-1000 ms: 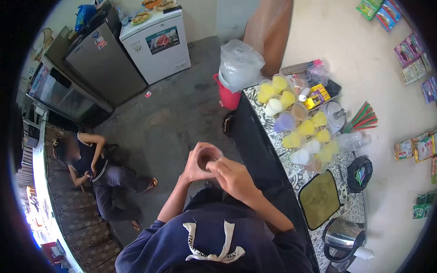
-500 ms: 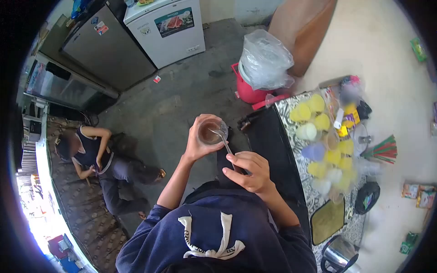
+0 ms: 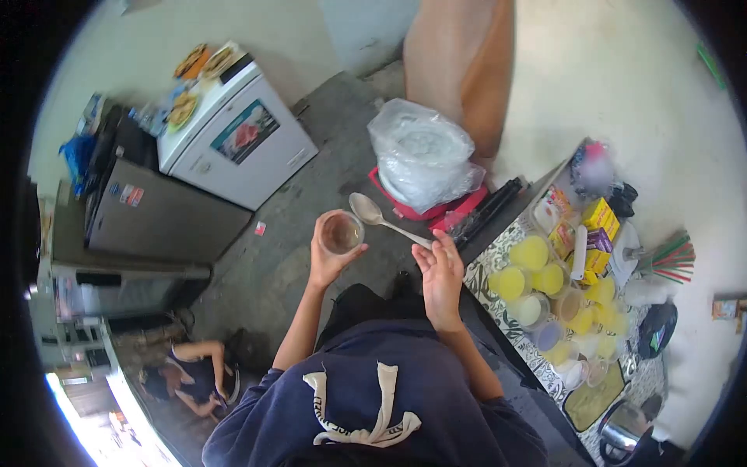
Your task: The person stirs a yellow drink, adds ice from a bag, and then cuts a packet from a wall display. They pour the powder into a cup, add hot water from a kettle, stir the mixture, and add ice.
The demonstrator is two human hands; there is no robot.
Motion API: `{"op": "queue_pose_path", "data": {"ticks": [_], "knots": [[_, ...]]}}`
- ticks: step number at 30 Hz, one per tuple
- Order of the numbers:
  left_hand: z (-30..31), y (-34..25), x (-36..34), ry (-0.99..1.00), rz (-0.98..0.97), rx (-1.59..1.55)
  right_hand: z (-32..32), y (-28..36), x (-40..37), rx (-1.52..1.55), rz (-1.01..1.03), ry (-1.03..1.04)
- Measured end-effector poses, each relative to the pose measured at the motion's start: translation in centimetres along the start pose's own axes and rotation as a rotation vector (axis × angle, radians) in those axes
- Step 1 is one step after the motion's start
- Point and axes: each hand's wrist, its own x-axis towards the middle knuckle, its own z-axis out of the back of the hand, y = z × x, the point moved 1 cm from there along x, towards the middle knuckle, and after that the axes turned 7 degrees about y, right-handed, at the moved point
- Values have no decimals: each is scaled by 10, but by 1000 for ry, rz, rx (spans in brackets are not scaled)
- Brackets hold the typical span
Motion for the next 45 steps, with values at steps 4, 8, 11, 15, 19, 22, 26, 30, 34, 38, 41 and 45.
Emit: {"op": "queue_pose_path", "data": {"ticks": [4, 8, 11, 15, 19, 22, 26, 30, 34, 38, 41, 45], "knots": [[5, 36, 47, 7, 47, -107, 33, -10, 26, 0, -221, -8], [18, 70, 97, 69, 45, -39, 73, -49, 50, 29, -289, 27], [31, 90, 132, 163, 63, -66, 85, -83, 72, -100, -250, -126], [53, 114, 190, 342, 45, -123, 77, -107, 119, -489, -300, -211], [65, 152, 235, 393, 56, -138, 71, -115, 184, -1302, 42, -153], [67, 185, 261, 376, 91, -181, 50, -102, 246, -1870, -55, -311], [54, 200, 300, 392, 106, -164, 87, -122, 349, -2236, -213, -224], [22, 217, 335, 370, 26, -232, 121, -157, 411, -2301, -335, -198], [-4, 237, 356, 355, 18, -285, 135, -185, 430, -2168, -460, -258], [-16, 248, 367, 378, -13, -242, 143, -206, 430, -2003, -475, -273], [-12, 252, 366, 373, -64, -187, 157, -224, 435, -1918, -439, -286], [-1, 256, 365, 363, -42, -129, 157, -214, 443, -1790, -622, -286]]}}
